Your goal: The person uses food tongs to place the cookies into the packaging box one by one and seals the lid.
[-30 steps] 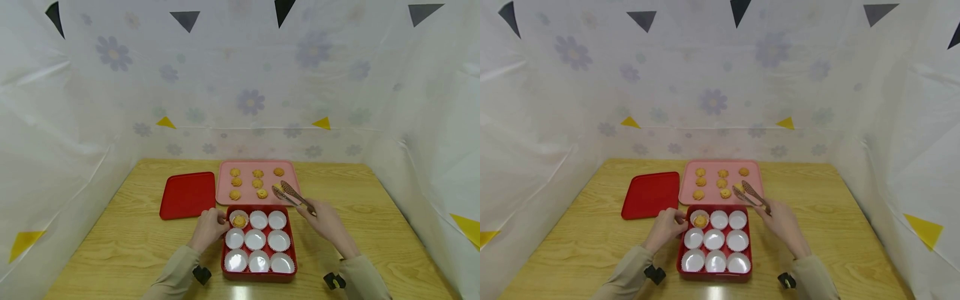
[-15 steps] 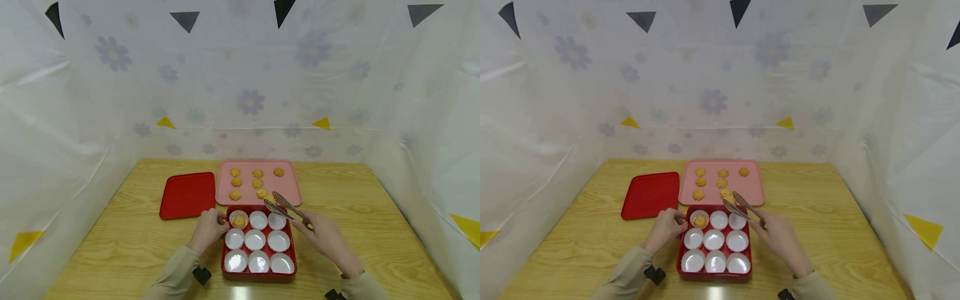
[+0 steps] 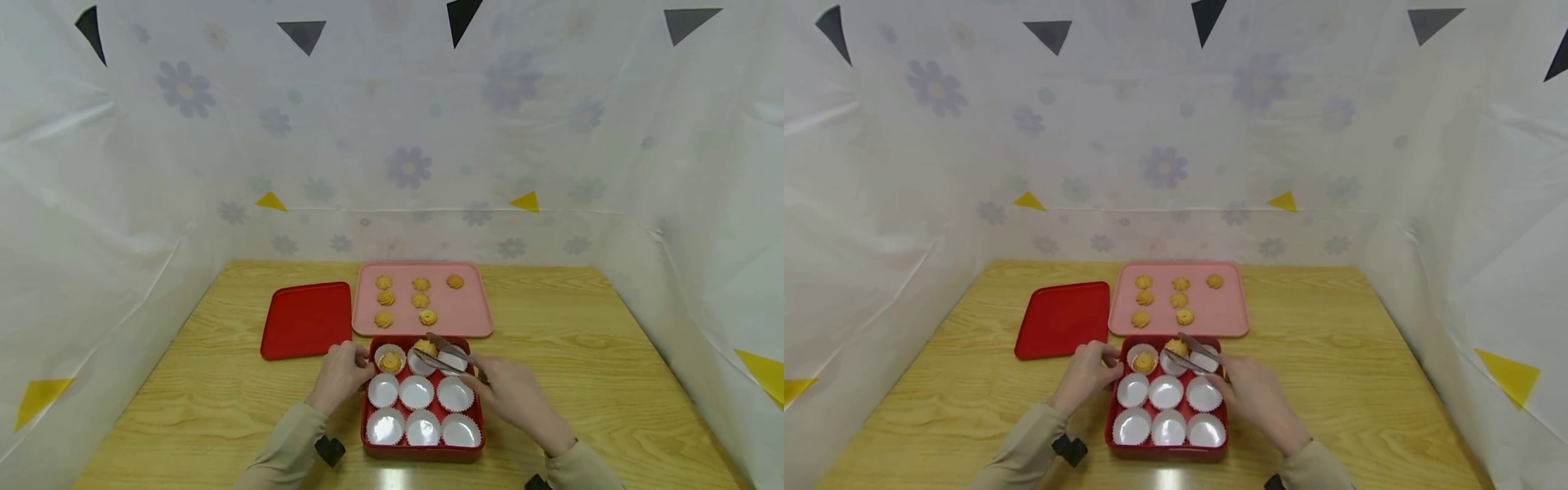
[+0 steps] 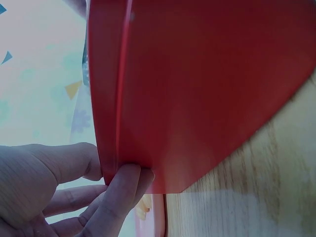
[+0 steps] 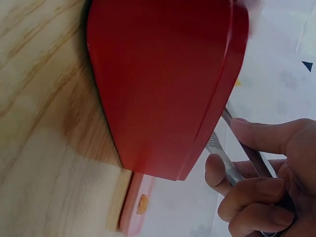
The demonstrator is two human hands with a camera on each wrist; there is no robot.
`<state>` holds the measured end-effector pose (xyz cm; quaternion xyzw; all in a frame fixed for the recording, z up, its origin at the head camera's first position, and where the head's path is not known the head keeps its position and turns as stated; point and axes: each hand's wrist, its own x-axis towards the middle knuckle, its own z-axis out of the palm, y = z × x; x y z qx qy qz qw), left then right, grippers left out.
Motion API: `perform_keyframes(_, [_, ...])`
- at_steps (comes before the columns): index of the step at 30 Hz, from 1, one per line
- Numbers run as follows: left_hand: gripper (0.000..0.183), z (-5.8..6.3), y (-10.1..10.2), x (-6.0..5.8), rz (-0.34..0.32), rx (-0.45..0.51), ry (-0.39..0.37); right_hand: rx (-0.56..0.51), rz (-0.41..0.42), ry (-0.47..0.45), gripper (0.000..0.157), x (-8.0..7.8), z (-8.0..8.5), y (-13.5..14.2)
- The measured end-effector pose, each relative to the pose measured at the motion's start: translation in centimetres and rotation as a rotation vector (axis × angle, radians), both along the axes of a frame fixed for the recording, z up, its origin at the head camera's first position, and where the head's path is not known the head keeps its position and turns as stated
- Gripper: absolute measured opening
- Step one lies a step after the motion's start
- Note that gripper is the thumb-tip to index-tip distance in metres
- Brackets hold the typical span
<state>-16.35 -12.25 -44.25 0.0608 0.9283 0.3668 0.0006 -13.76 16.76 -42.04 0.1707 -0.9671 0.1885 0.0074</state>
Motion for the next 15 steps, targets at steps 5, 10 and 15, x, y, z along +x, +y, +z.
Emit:
perform_keyframes(5, [0.020,0.0,0.0,0.0,-0.003,0.008,-0.001,0.028,-0.013,-0.016,0.023,-0.1,0.2,-0.4])
perform_keyframes(10, [0.020,0.0,0.0,0.1,-0.007,0.012,0.001,0.069,-0.022,-0.019,0.028,-0.2,0.3,-0.9])
perform_keyframes(15, [0.018,0.0,0.0,0.0,-0.006,0.005,0.012,0.085,-0.006,-0.008,0.028,-0.2,0.5,-1.2])
